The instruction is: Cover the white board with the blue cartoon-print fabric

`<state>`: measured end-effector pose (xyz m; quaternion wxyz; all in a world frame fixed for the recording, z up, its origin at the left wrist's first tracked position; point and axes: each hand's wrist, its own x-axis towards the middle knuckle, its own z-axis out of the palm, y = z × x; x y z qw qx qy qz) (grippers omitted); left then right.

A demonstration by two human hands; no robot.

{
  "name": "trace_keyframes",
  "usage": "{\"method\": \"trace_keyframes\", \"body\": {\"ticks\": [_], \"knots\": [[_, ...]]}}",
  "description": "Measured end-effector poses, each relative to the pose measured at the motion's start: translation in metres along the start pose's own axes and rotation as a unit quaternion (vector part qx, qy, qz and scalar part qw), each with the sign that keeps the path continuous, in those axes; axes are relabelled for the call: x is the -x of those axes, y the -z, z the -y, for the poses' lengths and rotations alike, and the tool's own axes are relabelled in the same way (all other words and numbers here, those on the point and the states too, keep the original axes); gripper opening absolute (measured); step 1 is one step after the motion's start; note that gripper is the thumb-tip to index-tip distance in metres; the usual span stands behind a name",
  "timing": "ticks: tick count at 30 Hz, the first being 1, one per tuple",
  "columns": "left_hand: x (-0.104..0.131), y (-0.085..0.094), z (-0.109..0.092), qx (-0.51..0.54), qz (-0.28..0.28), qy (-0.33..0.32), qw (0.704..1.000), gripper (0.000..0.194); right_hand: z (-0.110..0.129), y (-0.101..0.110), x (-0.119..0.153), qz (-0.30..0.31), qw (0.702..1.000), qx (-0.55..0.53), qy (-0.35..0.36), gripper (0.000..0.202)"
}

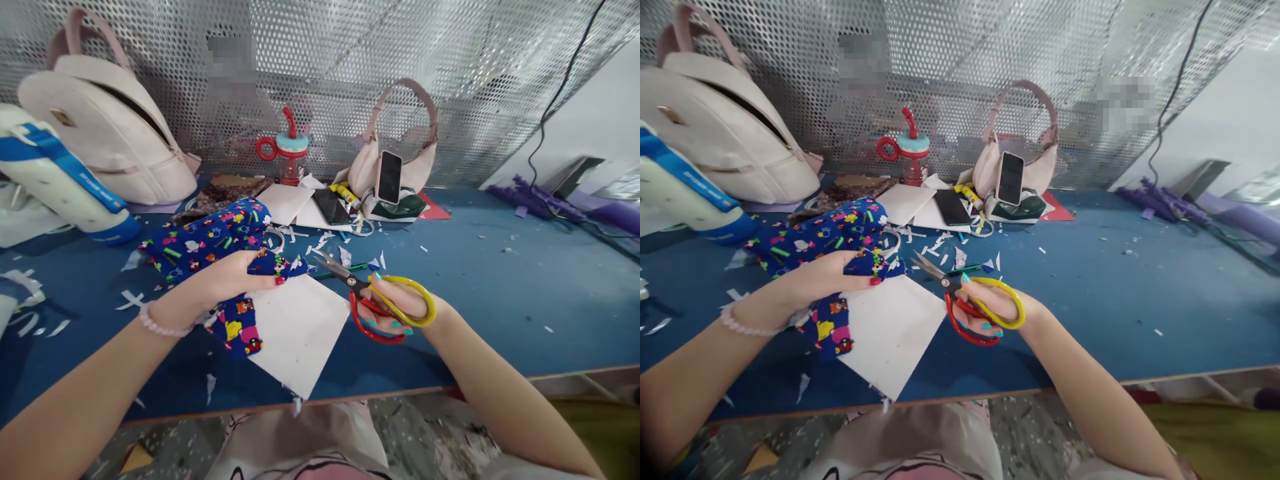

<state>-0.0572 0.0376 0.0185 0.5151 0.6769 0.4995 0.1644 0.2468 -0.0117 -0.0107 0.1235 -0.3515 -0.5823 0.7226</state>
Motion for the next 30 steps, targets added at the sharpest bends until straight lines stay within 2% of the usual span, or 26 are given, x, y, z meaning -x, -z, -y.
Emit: {"method": "trace_keyframes", "body": {"ticks": [5, 6, 9, 10, 11, 13, 15, 19, 25, 30], "knots": [[0.004, -0.001, 0.009, 0.039, 0.027, 0.038, 0.998, 0.044, -0.004, 0.013, 0.017, 0.038, 0.992, 0.074, 0.093, 0.071], [0.005, -0.001, 0.009, 0.054, 0.034, 0.044, 0.997, 0.043, -0.004, 0.015, 0.02, 0.001, 0.99, 0.097, 0.101, 0.071], [0.008, -0.002, 0.006, 0.079, 0.041, 0.045, 0.995, 0.04, -0.002, 0.012, 0.023, -0.027, 0.986, 0.125, 0.104, 0.067], [0.009, -0.002, 0.005, 0.076, 0.033, 0.045, 0.996, 0.041, 0.0, 0.009, 0.022, -0.052, 0.983, 0.148, 0.098, 0.062], [0.009, -0.002, 0.005, 0.067, 0.019, 0.047, 0.996, 0.042, 0.002, 0.005, 0.021, -0.079, 0.966, 0.23, 0.086, 0.06], [0.011, -0.003, 0.007, 0.037, -0.025, 0.062, 0.997, 0.045, 0.006, -0.003, 0.017, -0.056, 0.934, 0.345, 0.072, 0.066], [0.012, -0.002, 0.01, 0.015, -0.061, 0.077, 0.995, 0.045, 0.01, -0.01, 0.014, -0.052, 0.922, 0.376, 0.073, 0.07], [0.014, -0.003, 0.013, 0.003, -0.054, 0.072, 0.996, 0.042, 0.013, -0.015, 0.013, -0.058, 0.918, 0.386, 0.071, 0.074], [0.019, -0.01, 0.005, -0.005, -0.068, 0.081, 0.994, 0.042, 0.009, -0.018, 0.008, -0.049, 0.912, 0.401, 0.068, 0.066], [0.021, -0.015, -0.004, 0.034, 0.015, 0.067, 0.997, 0.036, 0.011, -0.027, 0.007, -0.052, 0.931, 0.355, 0.067, 0.065]]}}
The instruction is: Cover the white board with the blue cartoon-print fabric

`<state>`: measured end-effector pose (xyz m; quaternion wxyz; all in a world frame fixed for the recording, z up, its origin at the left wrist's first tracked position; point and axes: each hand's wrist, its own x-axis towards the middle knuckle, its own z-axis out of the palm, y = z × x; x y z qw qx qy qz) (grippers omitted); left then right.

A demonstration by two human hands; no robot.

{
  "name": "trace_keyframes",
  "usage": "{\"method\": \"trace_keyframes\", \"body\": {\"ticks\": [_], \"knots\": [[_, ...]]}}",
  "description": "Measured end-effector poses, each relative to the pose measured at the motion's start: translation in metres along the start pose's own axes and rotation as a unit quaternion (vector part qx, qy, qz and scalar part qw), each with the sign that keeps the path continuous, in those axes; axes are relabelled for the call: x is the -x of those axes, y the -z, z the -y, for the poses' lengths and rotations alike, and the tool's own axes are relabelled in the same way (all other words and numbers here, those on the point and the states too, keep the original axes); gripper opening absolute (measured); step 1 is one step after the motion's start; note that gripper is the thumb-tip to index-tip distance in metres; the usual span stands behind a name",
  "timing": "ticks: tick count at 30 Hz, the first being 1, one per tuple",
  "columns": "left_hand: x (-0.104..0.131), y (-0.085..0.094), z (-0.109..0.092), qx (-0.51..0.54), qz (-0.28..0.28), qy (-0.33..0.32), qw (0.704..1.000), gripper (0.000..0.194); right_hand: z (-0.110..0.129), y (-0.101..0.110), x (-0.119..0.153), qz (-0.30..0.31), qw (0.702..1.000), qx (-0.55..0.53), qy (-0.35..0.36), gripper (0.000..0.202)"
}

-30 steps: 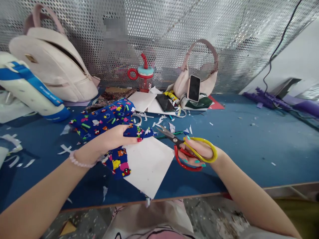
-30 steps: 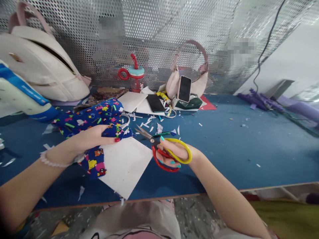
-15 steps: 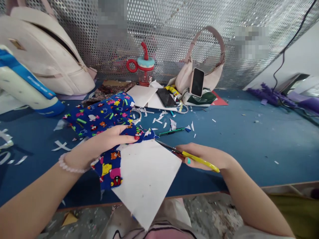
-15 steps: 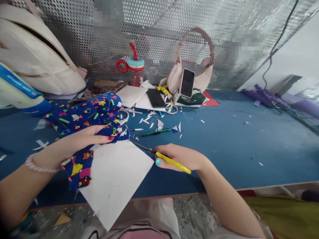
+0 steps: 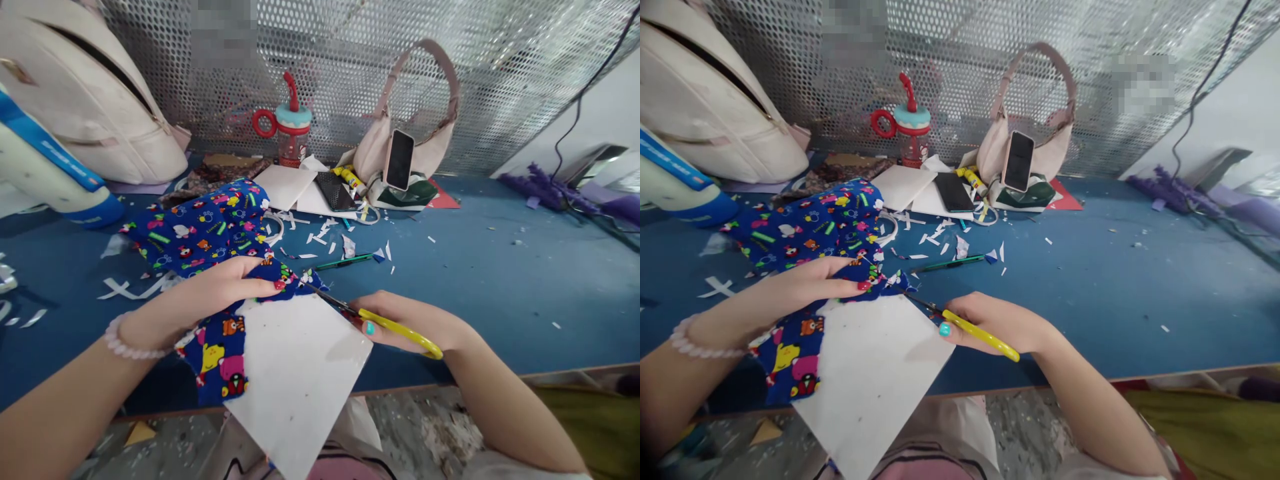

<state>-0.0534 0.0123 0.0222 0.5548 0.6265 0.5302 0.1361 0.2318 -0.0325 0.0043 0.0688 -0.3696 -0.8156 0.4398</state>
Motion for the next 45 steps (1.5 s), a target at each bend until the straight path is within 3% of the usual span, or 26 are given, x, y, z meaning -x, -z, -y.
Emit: {"method": "trace_keyframes", "body": {"ticks": [6, 9, 12, 27, 39, 45], "knots": [[0.0, -0.001, 0.001, 0.003, 0.011, 0.015, 1.0, 0.036, 0.01, -0.006, 0.003, 0.025, 0.985, -0.152, -0.075, 0.066], [-0.001, 0.0, 0.003, -0.012, -0.023, 0.023, 0.999, 0.042, 0.009, -0.008, 0.001, 0.027, 0.979, -0.18, -0.094, 0.065], [-0.001, 0.0, 0.003, -0.031, -0.054, 0.037, 0.997, 0.049, 0.006, -0.01, 0.0, 0.015, 0.979, -0.188, -0.081, 0.064], [-0.005, 0.001, 0.008, -0.099, -0.098, -0.037, 0.99, 0.031, 0.003, -0.012, -0.001, 0.006, 0.983, -0.167, -0.075, 0.059], [-0.008, 0.0, 0.007, -0.079, -0.07, -0.041, 0.994, 0.028, 0.0, -0.018, -0.002, -0.011, 0.985, -0.141, -0.103, 0.053], [-0.007, 0.0, 0.003, -0.089, -0.078, -0.007, 0.993, 0.033, 0.001, -0.017, -0.003, -0.01, 0.98, -0.159, -0.121, 0.055]]}}
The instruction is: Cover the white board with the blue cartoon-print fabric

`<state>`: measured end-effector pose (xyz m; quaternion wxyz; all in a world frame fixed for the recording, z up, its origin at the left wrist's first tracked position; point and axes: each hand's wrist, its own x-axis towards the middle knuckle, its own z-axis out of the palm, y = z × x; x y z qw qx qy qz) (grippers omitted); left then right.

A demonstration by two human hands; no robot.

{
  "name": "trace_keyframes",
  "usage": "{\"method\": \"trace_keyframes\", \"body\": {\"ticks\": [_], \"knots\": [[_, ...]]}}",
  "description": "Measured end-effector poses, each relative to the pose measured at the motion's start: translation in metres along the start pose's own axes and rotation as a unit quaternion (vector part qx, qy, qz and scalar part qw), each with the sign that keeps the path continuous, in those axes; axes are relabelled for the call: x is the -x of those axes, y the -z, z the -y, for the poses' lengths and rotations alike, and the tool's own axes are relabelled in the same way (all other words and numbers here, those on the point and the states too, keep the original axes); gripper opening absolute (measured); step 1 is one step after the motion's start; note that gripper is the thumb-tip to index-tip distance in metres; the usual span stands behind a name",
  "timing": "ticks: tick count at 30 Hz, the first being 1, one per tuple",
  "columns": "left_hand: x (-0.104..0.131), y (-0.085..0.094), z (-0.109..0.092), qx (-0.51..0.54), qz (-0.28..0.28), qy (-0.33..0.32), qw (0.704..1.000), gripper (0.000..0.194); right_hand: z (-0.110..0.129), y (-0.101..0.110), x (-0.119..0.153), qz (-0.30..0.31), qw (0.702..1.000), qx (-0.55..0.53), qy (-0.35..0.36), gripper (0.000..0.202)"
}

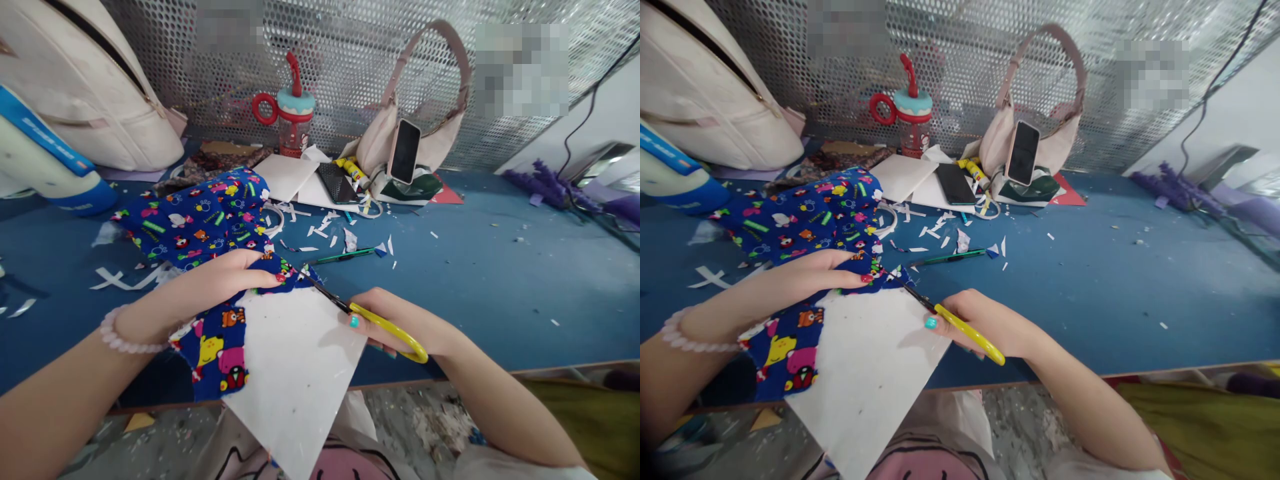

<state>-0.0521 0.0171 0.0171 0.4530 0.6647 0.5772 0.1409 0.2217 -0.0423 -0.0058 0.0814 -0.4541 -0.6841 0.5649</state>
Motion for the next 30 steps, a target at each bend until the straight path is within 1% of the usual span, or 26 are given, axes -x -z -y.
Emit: {"method": "trace_keyframes", "body": {"ticks": [2, 4, 6, 8, 10, 11, 12, 13, 14, 15, 17, 19, 21, 23, 25, 28, 30], "knots": [[0.0, 0.0, -0.001, 0.006, 0.013, -0.015, 1.0, 0.03, 0.003, 0.0, 0.0, 0.004, 1.0, -0.011, -0.005, 0.056], [0.0, 0.0, -0.001, 0.019, 0.042, -0.034, 0.998, 0.03, 0.005, 0.001, -0.001, 0.006, 1.0, -0.016, -0.014, 0.057], [0.0, 0.0, -0.002, 0.037, 0.076, -0.036, 0.996, 0.032, 0.006, 0.001, -0.001, 0.008, 0.999, -0.022, -0.028, 0.058], [0.001, 0.0, -0.003, 0.056, 0.097, -0.014, 0.994, 0.036, 0.006, 0.001, -0.001, 0.006, 0.999, -0.034, -0.035, 0.059], [0.002, 0.001, -0.003, 0.083, 0.102, 0.015, 0.991, 0.042, 0.004, 0.0, 0.0, 0.002, 0.998, -0.046, -0.029, 0.06], [0.001, 0.002, -0.002, 0.102, 0.112, 0.019, 0.988, 0.046, 0.003, 0.0, 0.0, 0.002, 0.999, -0.049, -0.023, 0.061], [0.001, 0.003, -0.001, 0.123, 0.127, 0.011, 0.984, 0.049, 0.003, 0.0, 0.001, 0.004, 0.999, -0.05, -0.017, 0.061], [-0.001, 0.004, 0.0, 0.144, 0.148, -0.011, 0.978, 0.052, 0.002, 0.0, 0.001, 0.007, 0.999, -0.05, -0.012, 0.061], [-0.003, 0.005, 0.002, 0.163, 0.175, -0.042, 0.97, 0.055, 0.002, 0.0, 0.002, 0.011, 0.999, -0.052, -0.01, 0.061], [-0.005, 0.007, 0.005, 0.175, 0.19, -0.08, 0.963, 0.056, 0.002, 0.0, 0.002, 0.015, 0.998, -0.055, -0.009, 0.061], [-0.011, 0.009, 0.011, 0.186, 0.204, -0.147, 0.95, 0.055, 0.004, 0.0, 0.002, 0.025, 0.998, -0.057, -0.007, 0.062], [-0.017, 0.01, 0.017, 0.184, 0.217, -0.185, 0.941, 0.049, 0.006, 0.0, 0.002, 0.04, 0.998, -0.048, -0.001, 0.064], [-0.02, 0.01, 0.021, 0.185, 0.239, -0.215, 0.928, 0.054, 0.008, 0.0, 0.001, 0.055, 0.998, -0.03, 0.007, 0.066], [-0.021, 0.01, 0.022, 0.184, 0.269, -0.22, 0.92, 0.057, 0.009, -0.001, 0.001, 0.06, 0.998, -0.02, 0.008, 0.067], [-0.02, 0.009, 0.02, 0.183, 0.292, -0.215, 0.914, 0.056, 0.009, -0.001, 0.001, 0.056, 0.998, -0.026, 0.008, 0.067], [-0.017, 0.009, 0.016, 0.195, 0.308, -0.205, 0.908, 0.051, 0.008, -0.001, 0.001, 0.054, 0.998, -0.039, 0.005, 0.066], [-0.016, 0.009, 0.014, 0.206, 0.314, -0.184, 0.908, 0.047, 0.007, -0.002, 0.0, 0.058, 0.998, -0.035, 0.006, 0.065]]}}
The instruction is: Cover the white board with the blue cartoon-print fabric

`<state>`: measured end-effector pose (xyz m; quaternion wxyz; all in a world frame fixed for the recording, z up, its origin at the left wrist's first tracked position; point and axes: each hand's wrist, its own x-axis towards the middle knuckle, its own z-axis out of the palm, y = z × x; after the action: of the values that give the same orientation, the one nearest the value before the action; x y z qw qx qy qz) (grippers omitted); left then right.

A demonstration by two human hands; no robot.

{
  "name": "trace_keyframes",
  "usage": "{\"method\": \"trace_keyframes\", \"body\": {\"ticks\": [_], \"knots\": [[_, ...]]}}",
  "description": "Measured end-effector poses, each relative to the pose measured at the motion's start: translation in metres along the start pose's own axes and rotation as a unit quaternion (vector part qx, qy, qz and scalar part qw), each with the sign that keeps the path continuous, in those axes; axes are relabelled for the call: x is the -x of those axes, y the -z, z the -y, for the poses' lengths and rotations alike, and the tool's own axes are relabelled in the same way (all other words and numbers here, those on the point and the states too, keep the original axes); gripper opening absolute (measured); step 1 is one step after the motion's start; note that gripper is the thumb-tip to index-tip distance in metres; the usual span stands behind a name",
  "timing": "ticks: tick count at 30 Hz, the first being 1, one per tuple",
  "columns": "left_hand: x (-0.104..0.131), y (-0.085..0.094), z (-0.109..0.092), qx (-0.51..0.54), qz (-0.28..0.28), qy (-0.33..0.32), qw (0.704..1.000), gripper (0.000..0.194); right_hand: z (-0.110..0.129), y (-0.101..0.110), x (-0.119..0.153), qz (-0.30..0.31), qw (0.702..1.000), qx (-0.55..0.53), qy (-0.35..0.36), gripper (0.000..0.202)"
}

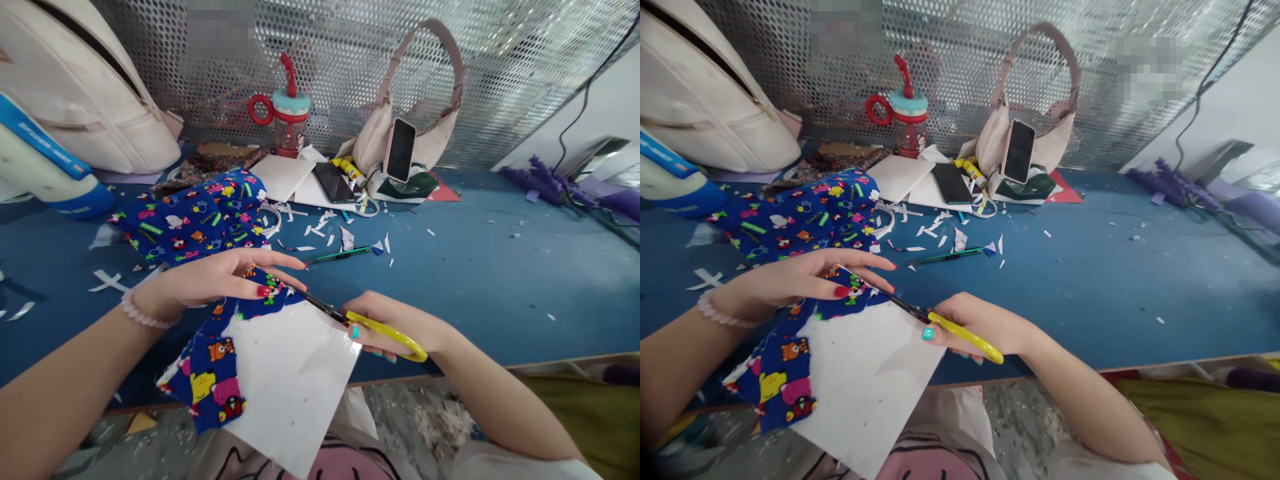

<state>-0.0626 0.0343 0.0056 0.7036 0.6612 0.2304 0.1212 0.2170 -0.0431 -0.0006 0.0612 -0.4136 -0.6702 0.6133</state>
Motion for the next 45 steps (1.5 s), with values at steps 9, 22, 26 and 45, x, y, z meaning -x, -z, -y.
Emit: {"method": "trace_keyframes", "body": {"ticks": [9, 22, 26, 45], "knots": [[0.001, -0.006, -0.001, -0.013, -0.074, 0.066, 0.995, 0.036, -0.002, -0.001, 0.001, 0.0, 1.0, 0.004, 0.022, 0.065], [0.001, -0.008, -0.008, -0.188, -0.142, 0.079, 0.968, 0.046, -0.003, 0.004, 0.008, -0.005, 0.999, 0.01, 0.033, 0.064], [0.002, -0.01, -0.009, -0.189, -0.155, 0.09, 0.966, 0.047, 0.0, 0.006, 0.009, -0.017, 0.996, 0.078, 0.04, 0.061], [0.003, -0.026, -0.013, -0.224, -0.24, 0.082, 0.941, 0.062, 0.011, -0.007, 0.0, -0.086, 0.96, 0.267, 0.02, 0.062]]}}
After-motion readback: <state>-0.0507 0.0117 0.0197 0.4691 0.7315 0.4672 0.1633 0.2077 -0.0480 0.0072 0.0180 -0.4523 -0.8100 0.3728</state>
